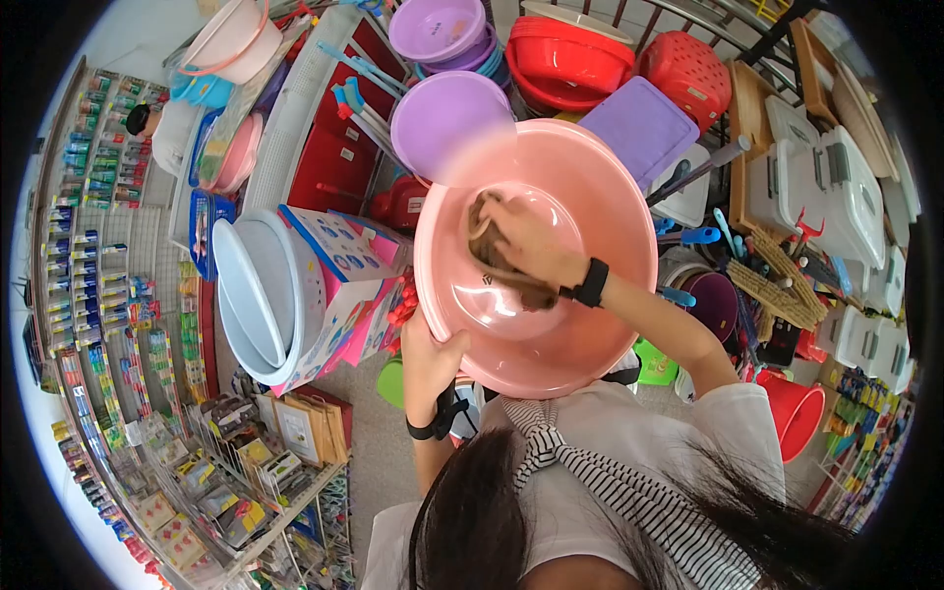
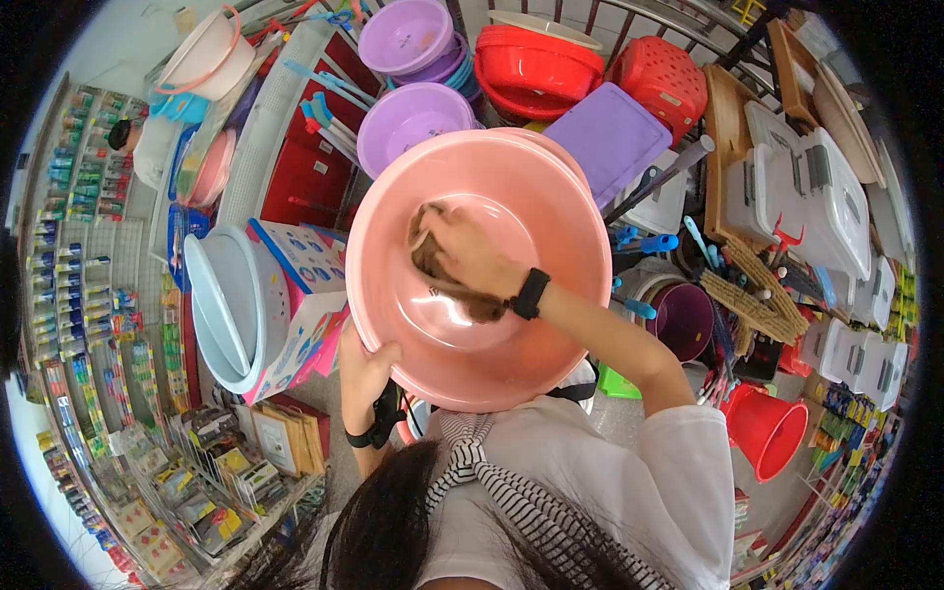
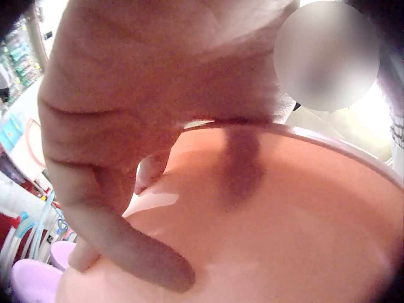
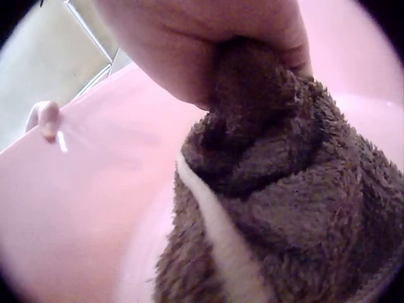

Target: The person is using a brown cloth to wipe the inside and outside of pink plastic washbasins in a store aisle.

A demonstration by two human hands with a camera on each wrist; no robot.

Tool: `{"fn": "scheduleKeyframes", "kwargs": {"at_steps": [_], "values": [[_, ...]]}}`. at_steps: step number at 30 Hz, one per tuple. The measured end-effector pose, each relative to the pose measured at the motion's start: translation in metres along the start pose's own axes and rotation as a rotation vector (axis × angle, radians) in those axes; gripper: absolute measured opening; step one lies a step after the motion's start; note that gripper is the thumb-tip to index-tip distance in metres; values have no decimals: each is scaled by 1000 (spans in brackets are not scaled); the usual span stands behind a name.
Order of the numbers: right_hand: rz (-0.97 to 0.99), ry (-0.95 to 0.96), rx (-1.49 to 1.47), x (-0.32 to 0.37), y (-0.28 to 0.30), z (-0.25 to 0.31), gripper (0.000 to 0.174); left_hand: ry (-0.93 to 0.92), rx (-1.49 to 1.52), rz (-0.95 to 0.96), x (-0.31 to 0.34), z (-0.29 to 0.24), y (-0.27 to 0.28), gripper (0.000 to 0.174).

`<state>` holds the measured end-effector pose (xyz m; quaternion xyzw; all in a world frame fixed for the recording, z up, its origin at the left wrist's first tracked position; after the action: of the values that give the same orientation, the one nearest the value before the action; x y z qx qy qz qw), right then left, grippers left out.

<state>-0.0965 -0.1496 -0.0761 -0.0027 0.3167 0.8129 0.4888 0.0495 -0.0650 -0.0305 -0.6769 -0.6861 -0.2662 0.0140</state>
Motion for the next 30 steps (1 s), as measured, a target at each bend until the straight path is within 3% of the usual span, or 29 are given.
{"fn": "scheduleKeyframes", "kwargs": {"at_steps": [2, 4, 7, 8, 10, 11, 13, 14, 15, 17, 19, 22, 26, 28, 29, 30], "values": [[-41, -34, 65, -4, 17, -16, 36, 9, -9, -12, 2, -1, 1, 44], [-93, 58, 371, -4, 35, -29, 34, 1, 6, -3, 2, -1, 0, 44], [98, 86, 675, 13, 36, -50, 37, 8, 18, 0, 3, 1, 0, 44], [98, 90, 673, 19, 35, -54, 37, 8, 18, -5, 2, 3, 2, 44], [427, -192, 728, 49, 15, -94, 42, -4, 35, 0, 1, 8, 0, 44], [428, -193, 731, 59, 15, -100, 42, -5, 38, 1, 1, 7, 0, 44], [413, -77, 434, 62, 7, -82, 45, 85, 12, 10, -2, 12, -1, 44], [401, -155, 327, 67, 8, -83, 45, 81, 10, 13, -3, 11, -3, 44], [399, -157, 329, 63, 6, -83, 45, 44, 25, -3, -3, 8, -2, 44], [154, -29, 343, 49, 21, -71, 41, 12, 41, -18, 0, 2, -5, 43], [138, -18, 327, 34, 20, -58, 39, -1, -64, -32, 3, -9, -8, 43], [183, 147, 294, 19, 3, -31, 38, 9, -43, 4, 0, -12, -13, 47], [85, 122, 605, 23, 16, -41, 37, 0, -56, -4, 2, -2, -9, 43], [168, -60, 574, 29, 21, -71, 38, 33, -30, 12, 1, 9, -7, 44], [168, -60, 574, 31, 19, -76, 38, 33, -30, 12, 1, 9, -6, 44], [290, -183, 606, 38, 11, -94, 37, 42, -16, 9, 1, 10, -6, 44]]}}
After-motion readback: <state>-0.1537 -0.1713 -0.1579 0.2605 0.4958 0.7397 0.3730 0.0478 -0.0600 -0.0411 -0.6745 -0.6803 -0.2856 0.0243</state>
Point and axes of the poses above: each hand's wrist, its own x-axis away from the middle knuckle, its own y-axis out of the back of the hand, z = x × y, the point moved 10 cm from there along -x, towards the middle knuckle, and after that the axes turned 13 degrees about y, right-handed, at the moved point
